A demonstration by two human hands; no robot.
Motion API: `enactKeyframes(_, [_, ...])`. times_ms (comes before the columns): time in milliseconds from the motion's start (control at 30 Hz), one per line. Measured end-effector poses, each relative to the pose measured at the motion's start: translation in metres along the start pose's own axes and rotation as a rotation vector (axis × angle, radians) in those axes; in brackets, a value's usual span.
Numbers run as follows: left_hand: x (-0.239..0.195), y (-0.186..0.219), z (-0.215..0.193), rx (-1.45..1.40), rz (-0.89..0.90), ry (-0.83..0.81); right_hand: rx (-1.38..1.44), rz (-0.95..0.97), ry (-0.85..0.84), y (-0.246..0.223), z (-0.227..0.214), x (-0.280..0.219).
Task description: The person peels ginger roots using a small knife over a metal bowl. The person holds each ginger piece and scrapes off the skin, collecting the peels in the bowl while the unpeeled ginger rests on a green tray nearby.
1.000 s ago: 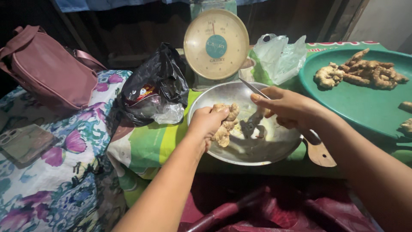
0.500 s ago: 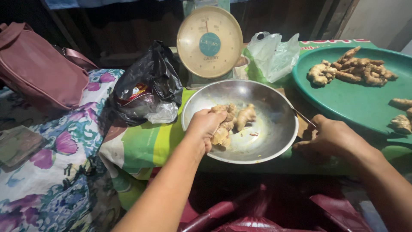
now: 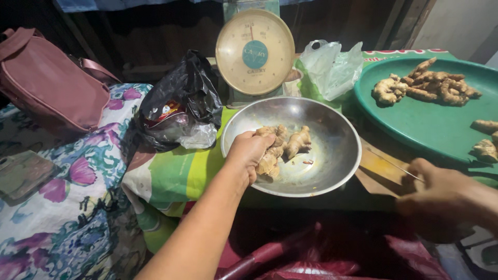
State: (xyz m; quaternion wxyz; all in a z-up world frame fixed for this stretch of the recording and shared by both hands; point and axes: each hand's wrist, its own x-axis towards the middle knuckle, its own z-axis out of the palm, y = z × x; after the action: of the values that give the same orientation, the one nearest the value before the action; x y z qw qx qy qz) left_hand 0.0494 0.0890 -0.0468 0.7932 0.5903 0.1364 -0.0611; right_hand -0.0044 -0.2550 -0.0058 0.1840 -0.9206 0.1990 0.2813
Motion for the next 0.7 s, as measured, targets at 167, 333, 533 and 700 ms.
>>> enactKeyframes(167, [-0.002, 0.002, -0.001, 0.010, -0.013, -0.010, 0.043, 0.041, -0.026, 0.024, -0.006, -0.006])
enactKeyframes(333, [-0.005, 0.009, -0.005, -0.008, 0.000, 0.007, 0.071, 0.051, -0.012, 0.031, -0.013, -0.013])
enactKeyframes(533, [-0.004, 0.023, -0.018, -0.131, 0.007, 0.005, 0.109, 0.033, 0.011, 0.028, -0.021, -0.018])
enactKeyframes(700, [0.000, 0.033, -0.032, -0.223, 0.028, 0.008, 0.191, -0.037, 0.054, 0.016, -0.035, -0.030])
